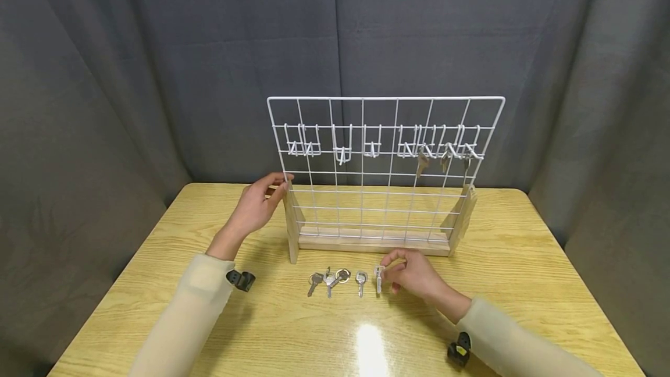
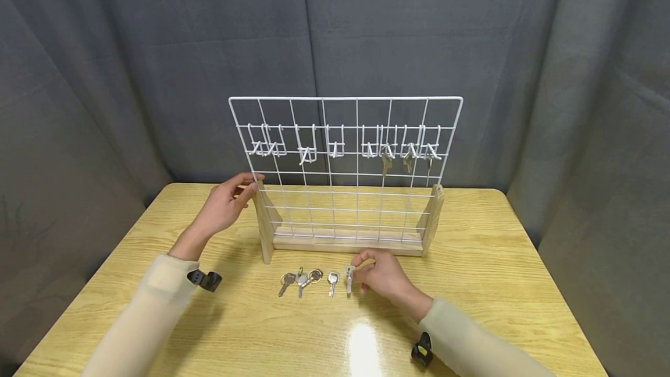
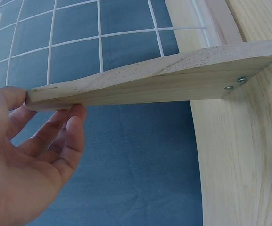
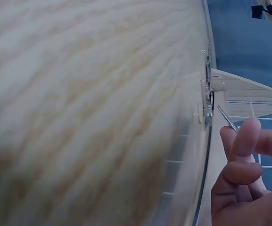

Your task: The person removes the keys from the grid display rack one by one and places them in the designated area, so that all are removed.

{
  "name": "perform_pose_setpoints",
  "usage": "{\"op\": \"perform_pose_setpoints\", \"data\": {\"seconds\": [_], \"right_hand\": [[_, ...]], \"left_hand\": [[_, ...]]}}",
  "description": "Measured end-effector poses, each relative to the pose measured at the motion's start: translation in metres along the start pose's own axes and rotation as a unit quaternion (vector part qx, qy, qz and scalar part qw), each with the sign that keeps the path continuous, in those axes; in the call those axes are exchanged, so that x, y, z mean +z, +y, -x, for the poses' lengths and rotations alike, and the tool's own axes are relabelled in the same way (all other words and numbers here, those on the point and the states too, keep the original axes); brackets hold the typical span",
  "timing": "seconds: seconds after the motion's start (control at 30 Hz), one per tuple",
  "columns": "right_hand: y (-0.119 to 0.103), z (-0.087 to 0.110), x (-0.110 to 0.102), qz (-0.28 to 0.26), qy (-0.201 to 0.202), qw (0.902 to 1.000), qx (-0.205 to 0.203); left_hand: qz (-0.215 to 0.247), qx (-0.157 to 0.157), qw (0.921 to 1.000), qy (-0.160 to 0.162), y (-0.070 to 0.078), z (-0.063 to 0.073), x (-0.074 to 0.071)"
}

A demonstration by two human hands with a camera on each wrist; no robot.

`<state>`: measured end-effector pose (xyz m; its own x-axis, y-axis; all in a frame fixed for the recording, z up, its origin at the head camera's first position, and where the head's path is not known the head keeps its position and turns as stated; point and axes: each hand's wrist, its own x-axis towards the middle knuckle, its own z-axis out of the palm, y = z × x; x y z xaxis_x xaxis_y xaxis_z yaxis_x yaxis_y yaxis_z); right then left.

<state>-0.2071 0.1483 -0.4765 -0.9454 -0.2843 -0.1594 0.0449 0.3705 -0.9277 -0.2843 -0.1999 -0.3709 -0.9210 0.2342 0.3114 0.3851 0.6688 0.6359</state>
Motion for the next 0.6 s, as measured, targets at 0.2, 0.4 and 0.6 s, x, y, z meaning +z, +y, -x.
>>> {"op": "perform_pose_setpoints", "data": {"seconds": [0.2,0.4,0.6], "right_hand": [[0.005,0.001,-0.001,-0.004,-0.016,0.9999,-0.003],[0.010,0.000,0.000,0.007,-0.016,0.9998,-0.007],[0.012,-0.001,0.001,0.038,0.001,0.9992,-0.008]], "left_hand": [[0.004,0.011,0.9999,0.003,0.000,0.001,0.000],[-0.001,0.004,1.0000,-0.002,0.000,0.000,0.000],[-0.001,0.000,1.0000,-0.006,0.000,0.000,0.000]]}}
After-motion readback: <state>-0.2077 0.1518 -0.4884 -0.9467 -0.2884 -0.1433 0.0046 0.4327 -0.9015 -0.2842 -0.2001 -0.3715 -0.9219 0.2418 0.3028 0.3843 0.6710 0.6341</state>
